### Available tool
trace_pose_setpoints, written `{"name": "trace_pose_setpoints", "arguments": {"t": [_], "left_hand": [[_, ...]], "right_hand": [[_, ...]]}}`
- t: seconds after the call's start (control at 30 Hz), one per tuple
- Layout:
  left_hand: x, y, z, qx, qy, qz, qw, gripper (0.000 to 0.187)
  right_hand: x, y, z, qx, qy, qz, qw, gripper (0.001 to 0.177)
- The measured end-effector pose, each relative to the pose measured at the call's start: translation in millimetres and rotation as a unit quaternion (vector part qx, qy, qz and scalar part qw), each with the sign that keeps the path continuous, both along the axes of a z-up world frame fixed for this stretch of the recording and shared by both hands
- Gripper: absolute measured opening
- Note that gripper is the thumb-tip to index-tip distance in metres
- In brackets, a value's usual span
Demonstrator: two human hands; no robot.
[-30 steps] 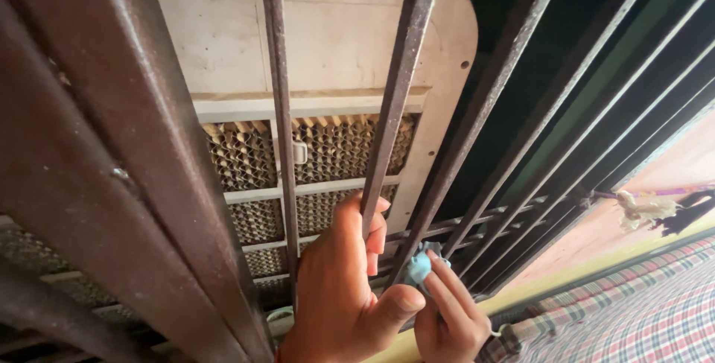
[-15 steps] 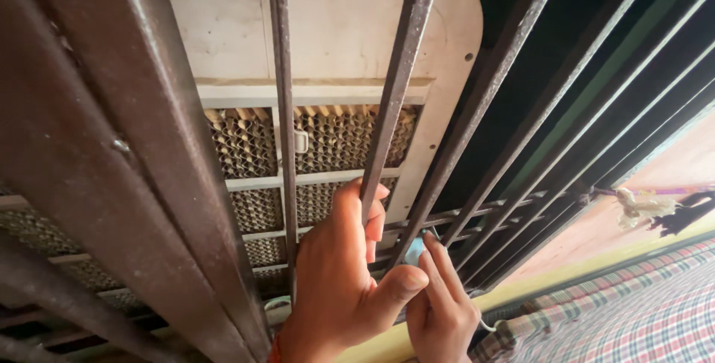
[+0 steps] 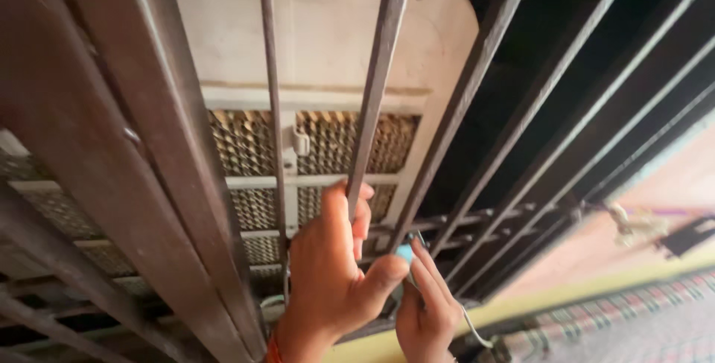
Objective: The person cleans the metal bars of a window grill by hand using a blue cloth, wiping along the length of the individual bars.
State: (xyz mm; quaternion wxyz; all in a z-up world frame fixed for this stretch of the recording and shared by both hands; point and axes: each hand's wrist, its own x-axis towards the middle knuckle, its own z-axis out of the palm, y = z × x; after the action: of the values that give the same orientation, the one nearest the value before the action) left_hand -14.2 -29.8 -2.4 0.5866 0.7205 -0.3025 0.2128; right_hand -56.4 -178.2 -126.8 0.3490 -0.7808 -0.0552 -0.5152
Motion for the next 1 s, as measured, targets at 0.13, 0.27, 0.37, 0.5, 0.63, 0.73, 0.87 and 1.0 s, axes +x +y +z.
{"name": "trace_pose_setpoints", "arguments": {"t": [0.13,0.27,0.37,0.5,0.63,0.73,0.87,1.0], "left_hand": [[-1.6,-3.2,6.1,-0.008,0.004,0.003,1.0,0.104],[-4.3,-6.7,2.1,-0.006,0.002,0.004,1.0,0.1],[-7.0,-9.2,-6.7,-0.013,-0.013,0.016,1.0,0.098],[-9.3,-10.7,-4.4,-0.011,-0.031,0.021,0.999,0.098],[-10.1,-8.9,-6.5,-0.01,-0.033,0.013,0.999,0.098],[-8.4,-8.5,-7.3,-0.005,-0.033,0.008,0.999,0.099],[-8.8,-3.5,-6.4,-0.001,-0.031,0.004,1.0,0.1],[-5.4,4.0,-8.2,0.005,-0.034,-0.027,0.999,0.102]], "right_hand": [[-2.2,4.3,-42.9,0.13,-0.019,0.09,0.987,0.033],[-4.7,-11.4,-95.1,0.129,-0.023,0.14,0.981,0.029],[-9.9,-12.1,-103.6,0.159,0.021,0.159,0.974,0.027],[-21.7,-7.5,-42.7,0.057,-0.068,0.032,0.996,0.029],[-16.3,-4.4,6.8,-0.009,-0.019,-0.003,1.0,0.029],[-15.0,4.3,1.4,-0.006,0.011,-0.001,1.0,0.031],[-17.0,11.1,-30.2,0.022,0.05,0.022,0.998,0.032],[-17.5,11.1,-34.1,0.025,0.065,0.029,0.997,0.033]]}}
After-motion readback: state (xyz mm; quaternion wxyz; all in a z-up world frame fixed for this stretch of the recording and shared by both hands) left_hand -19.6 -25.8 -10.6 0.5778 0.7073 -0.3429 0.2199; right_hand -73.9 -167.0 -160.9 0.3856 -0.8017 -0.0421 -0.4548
